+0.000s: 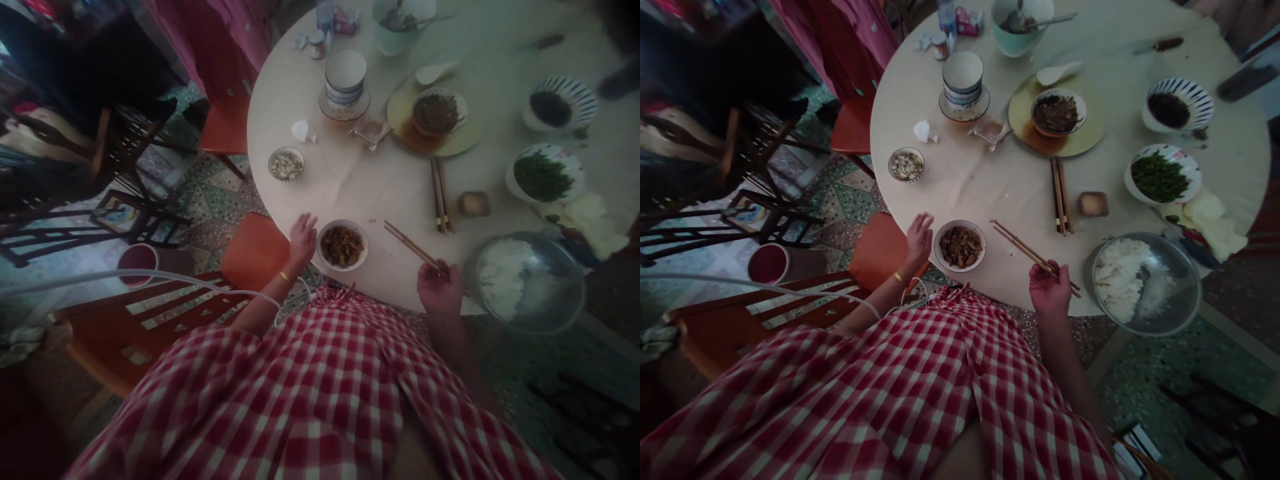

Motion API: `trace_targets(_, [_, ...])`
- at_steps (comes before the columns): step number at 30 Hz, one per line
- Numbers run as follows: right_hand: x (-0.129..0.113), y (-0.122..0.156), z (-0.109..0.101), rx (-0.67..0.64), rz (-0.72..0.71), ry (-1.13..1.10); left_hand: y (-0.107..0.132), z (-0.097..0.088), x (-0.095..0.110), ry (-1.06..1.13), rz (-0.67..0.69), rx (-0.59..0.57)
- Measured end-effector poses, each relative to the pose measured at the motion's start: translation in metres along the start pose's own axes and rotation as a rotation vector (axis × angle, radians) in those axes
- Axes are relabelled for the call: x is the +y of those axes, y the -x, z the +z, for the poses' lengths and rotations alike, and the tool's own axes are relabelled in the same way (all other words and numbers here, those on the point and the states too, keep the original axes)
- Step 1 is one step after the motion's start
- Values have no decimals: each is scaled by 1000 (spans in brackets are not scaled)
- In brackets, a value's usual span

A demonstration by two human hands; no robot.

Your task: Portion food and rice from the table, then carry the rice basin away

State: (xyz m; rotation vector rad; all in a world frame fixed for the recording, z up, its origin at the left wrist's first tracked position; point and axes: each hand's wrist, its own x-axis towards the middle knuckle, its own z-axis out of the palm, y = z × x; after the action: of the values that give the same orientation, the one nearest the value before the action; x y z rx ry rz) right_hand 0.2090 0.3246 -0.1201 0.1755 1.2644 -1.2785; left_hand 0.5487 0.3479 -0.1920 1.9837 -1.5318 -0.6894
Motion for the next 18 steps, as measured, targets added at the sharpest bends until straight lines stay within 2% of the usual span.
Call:
trace_targets(2, [-1, 1, 2, 14, -9, 12, 19, 6, -25, -153, -106, 47])
trace_targets(5, [-3, 2, 6, 21, -25, 43, 39, 21, -51, -265, -158, -66])
trace_targets(7, [-2, 2, 10, 30, -30, 57, 38, 29, -58, -275, -129, -112])
trace_targets(10, [0, 3, 19, 39, -34, 62, 14, 35, -59, -245, -82, -96])
trace_targets(14, [2, 7, 32, 32, -39, 56, -41, 35, -61, -173, -60, -64])
trace_targets(16, [3, 9, 34, 17, -50, 64, -64, 35, -64, -120, -38, -83])
trace_targets(18, [2, 10, 33, 6, -66, 76, -77, 33, -68, -39, 23, -151])
